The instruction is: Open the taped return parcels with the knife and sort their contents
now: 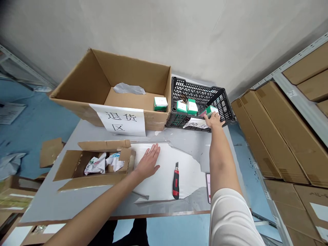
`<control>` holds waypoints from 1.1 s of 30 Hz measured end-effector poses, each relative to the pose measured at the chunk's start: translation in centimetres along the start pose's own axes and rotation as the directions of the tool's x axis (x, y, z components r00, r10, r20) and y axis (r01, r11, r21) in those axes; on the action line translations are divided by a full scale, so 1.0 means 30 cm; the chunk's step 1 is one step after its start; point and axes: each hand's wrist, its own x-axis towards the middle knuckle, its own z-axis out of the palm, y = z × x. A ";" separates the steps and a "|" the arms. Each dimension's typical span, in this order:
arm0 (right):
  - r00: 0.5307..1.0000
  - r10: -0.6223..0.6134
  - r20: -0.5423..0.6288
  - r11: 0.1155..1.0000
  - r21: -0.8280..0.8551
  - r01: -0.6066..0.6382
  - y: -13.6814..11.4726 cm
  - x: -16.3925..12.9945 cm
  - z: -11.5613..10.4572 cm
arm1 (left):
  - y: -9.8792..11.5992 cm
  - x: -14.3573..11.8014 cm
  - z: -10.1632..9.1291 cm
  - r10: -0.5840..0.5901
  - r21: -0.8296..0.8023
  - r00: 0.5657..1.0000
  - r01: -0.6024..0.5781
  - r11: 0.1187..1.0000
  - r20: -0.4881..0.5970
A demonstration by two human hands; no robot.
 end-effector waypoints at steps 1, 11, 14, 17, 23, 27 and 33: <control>1.000 0.001 0.002 1.000 0.003 -0.001 0.001 0.000 0.000 | 0.000 -0.003 0.001 0.001 -0.001 1.000 -0.001 1.000 0.002; 1.000 -0.028 0.012 0.999 0.042 0.027 0.025 -0.005 0.003 | 0.007 -0.017 -0.001 0.015 0.011 1.000 -0.015 1.000 0.012; 1.000 -0.027 0.013 0.999 0.040 0.026 0.030 -0.009 0.006 | 0.009 -0.018 0.002 0.026 0.017 1.000 -0.026 1.000 0.005; 0.999 -0.031 0.016 0.999 0.036 0.030 0.030 -0.018 0.007 | 0.010 -0.020 0.002 0.029 0.026 1.000 -0.029 0.999 0.009; 0.999 -0.036 0.037 0.999 0.030 0.035 0.024 -0.030 0.002 | 0.014 -0.022 -0.001 0.030 0.061 0.999 -0.031 0.998 0.014; 0.999 -0.026 0.042 0.999 0.037 0.024 0.020 -0.035 0.005 | 0.014 -0.021 0.003 0.035 0.070 0.999 -0.036 0.997 0.014; 0.999 -0.051 0.006 0.997 0.064 0.051 0.024 -0.046 0.005 | 0.017 -0.019 0.002 0.037 0.063 0.999 -0.038 0.997 0.015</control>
